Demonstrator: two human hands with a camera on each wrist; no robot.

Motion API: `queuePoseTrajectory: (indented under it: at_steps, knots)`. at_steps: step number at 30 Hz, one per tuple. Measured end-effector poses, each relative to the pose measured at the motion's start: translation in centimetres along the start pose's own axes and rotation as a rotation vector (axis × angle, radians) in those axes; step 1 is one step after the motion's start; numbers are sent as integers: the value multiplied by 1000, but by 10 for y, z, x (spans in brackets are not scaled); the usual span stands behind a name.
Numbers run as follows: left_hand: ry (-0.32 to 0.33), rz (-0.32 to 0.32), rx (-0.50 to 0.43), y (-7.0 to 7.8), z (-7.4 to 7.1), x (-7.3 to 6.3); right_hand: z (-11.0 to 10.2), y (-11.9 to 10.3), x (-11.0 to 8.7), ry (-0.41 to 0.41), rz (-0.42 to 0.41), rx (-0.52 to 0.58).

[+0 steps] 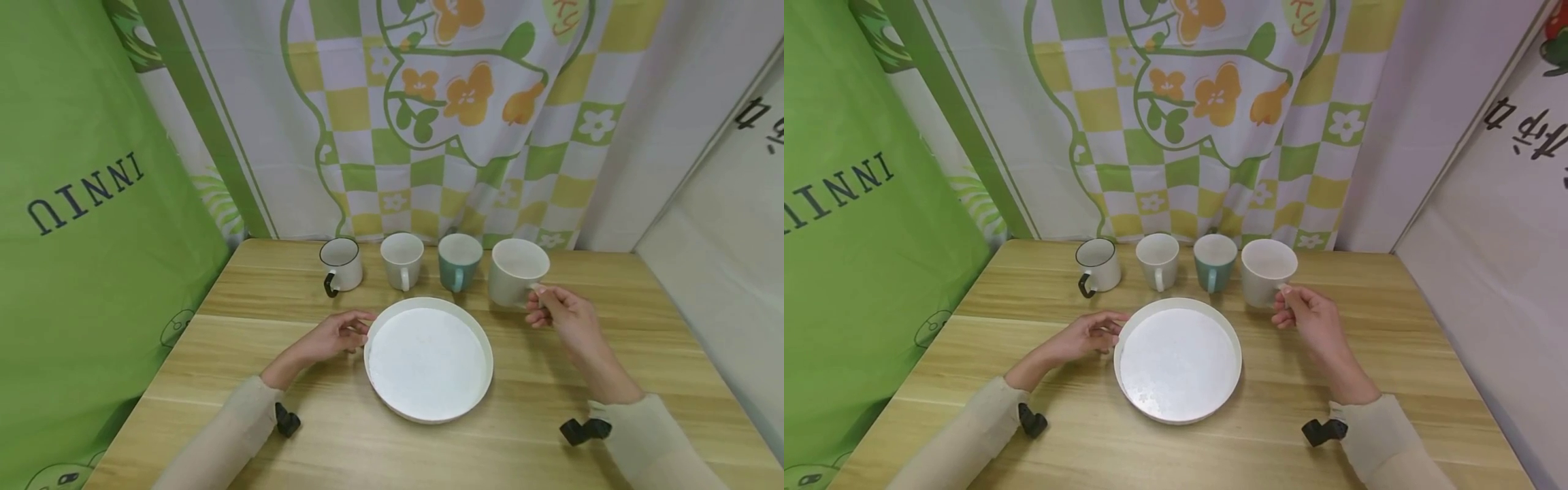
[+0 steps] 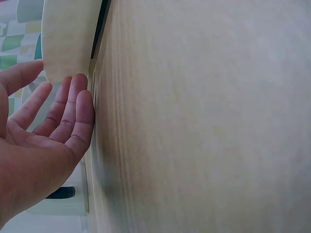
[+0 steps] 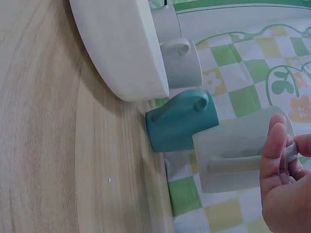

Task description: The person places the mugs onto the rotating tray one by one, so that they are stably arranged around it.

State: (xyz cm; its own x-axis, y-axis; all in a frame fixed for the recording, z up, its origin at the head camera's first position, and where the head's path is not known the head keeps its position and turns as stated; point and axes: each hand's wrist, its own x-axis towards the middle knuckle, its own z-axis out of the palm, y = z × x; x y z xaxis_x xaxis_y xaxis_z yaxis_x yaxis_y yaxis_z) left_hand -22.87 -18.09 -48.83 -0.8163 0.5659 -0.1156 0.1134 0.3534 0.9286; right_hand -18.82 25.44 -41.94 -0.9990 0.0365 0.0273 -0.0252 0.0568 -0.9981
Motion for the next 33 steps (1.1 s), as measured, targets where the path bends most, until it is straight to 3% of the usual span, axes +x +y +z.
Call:
queuePoseTrajectory:
  at_steps: [13, 33]
  knots:
    - [2, 5, -1, 1, 1, 0, 9, -4, -5, -9, -17, 10]
    - [-2, -10, -20, 3, 2, -2, 22, -10, -15, -52, -35, -83]
